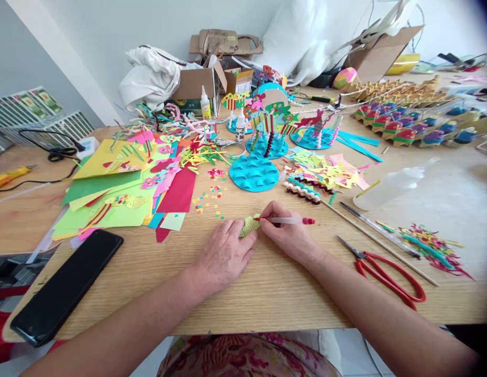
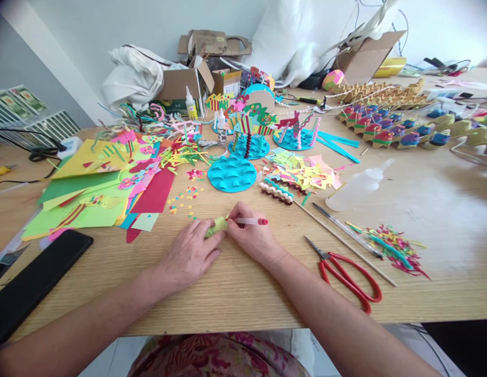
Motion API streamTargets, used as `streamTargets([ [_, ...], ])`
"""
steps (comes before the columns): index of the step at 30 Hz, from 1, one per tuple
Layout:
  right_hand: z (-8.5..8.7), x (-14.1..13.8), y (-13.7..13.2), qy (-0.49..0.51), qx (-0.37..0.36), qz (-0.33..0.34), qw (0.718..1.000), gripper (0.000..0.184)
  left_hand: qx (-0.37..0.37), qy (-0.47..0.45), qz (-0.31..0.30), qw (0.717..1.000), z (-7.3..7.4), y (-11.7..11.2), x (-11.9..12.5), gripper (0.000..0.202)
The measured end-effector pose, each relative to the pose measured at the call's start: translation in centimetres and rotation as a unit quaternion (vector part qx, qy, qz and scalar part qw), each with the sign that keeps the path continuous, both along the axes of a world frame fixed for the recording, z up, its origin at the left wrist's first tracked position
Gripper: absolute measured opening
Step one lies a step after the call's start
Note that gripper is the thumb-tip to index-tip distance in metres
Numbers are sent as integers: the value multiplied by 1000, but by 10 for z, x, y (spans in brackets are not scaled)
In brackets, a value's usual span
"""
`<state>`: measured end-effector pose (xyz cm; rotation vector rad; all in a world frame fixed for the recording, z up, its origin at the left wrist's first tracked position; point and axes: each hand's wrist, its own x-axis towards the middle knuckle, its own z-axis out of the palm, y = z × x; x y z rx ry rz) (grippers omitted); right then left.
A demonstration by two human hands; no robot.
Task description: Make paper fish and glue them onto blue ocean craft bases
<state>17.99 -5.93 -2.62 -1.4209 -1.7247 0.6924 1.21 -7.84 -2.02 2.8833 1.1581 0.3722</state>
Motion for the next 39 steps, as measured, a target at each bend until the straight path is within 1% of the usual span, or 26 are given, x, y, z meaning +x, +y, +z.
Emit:
streamTargets([
  [4,0,0,0,1,-2,-2,1000,6,-3,2,0,1000,0,0,0,30],
  [10,1,2,-1,29,-1,7,1000,6,-8,5,-1,1000,0,0,0,31],
  [15,1,1,-1,6,2,9,1000,6,-7,10,0,1000,0,0,0,30],
  [22,0,0,0,2,-1,9,1000,6,-8,6,-2,1000,1,0,1,30],
  [32,2,1,-1,-19,2,4,1000,7,-7,14,-2,1000,0,1,0,32],
  [39,3,1,-2,-7,-9,20,1000,6,-8,8,-3,1000,-1,1,0,31],
])
